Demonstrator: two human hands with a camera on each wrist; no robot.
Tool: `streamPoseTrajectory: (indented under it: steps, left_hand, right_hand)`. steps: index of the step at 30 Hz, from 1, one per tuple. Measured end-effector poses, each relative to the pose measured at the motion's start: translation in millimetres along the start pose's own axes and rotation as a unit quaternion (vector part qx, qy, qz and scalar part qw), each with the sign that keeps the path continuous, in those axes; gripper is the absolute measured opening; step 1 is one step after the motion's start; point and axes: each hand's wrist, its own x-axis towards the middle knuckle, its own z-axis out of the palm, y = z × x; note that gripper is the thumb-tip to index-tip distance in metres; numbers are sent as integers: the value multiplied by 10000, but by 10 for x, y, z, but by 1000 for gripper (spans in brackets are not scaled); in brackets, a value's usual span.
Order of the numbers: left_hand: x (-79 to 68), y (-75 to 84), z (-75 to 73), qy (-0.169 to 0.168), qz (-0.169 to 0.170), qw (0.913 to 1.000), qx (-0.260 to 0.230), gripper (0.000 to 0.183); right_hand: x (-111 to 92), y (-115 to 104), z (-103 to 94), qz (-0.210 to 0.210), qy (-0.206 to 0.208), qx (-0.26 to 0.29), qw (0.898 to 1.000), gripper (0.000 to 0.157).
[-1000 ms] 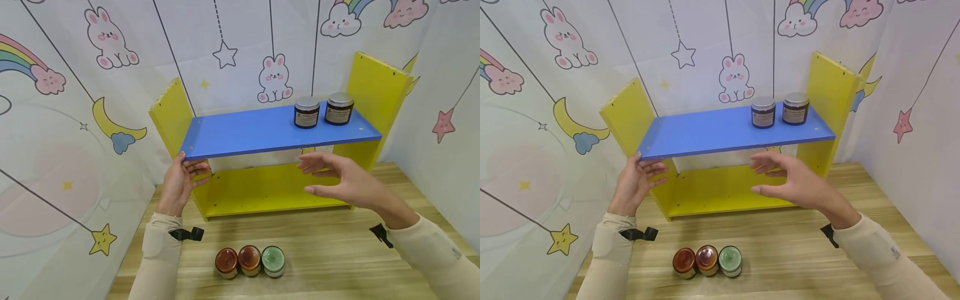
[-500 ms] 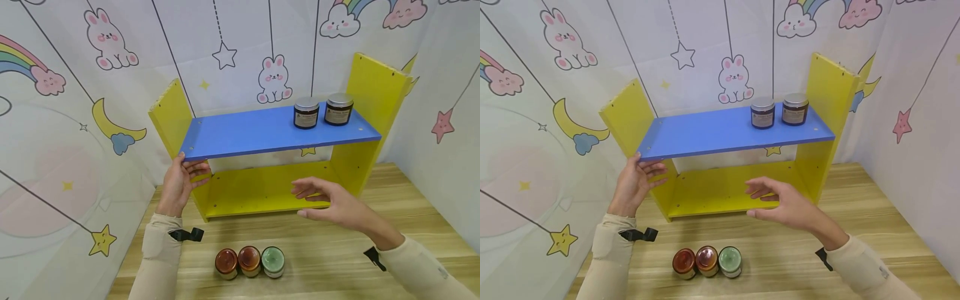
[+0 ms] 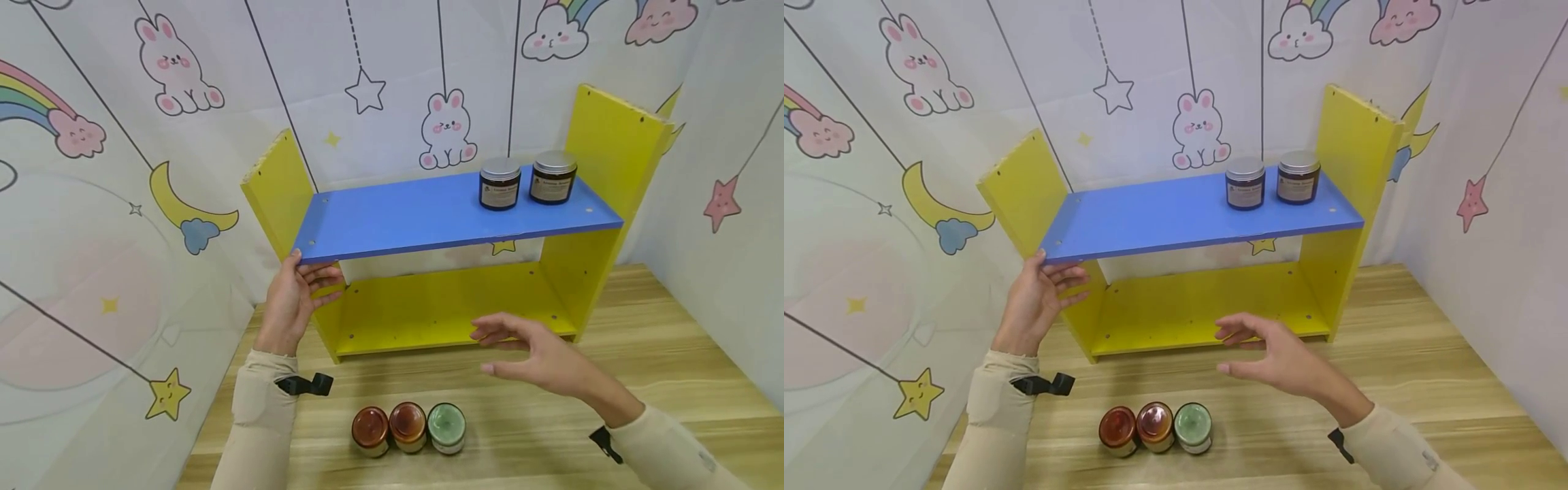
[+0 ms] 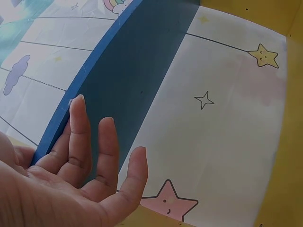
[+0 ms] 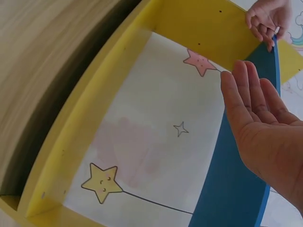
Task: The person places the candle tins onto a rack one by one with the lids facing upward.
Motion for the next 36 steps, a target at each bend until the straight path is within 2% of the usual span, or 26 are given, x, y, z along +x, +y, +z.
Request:
streamPoseTrajectory:
  steps: [6,18,29,36]
  left_hand:
    - [-6,3,0,18,-14,10000,-23,58]
    - [-10,-6,2,2,11,10000,4,58]
    - [0,-9,-7,-60,66,10000,9,58]
    - [2,-5,-2,-48,41,10000,13,60]
  right_hand:
    - [-23,107,93,0,-42,83,10000,54]
    - [-33,299,264,386,-289,312,9983,53]
    - [-35,435,420,400,-465,168,9980,55]
    - [-35,543,519,388,-503,330,9974,58]
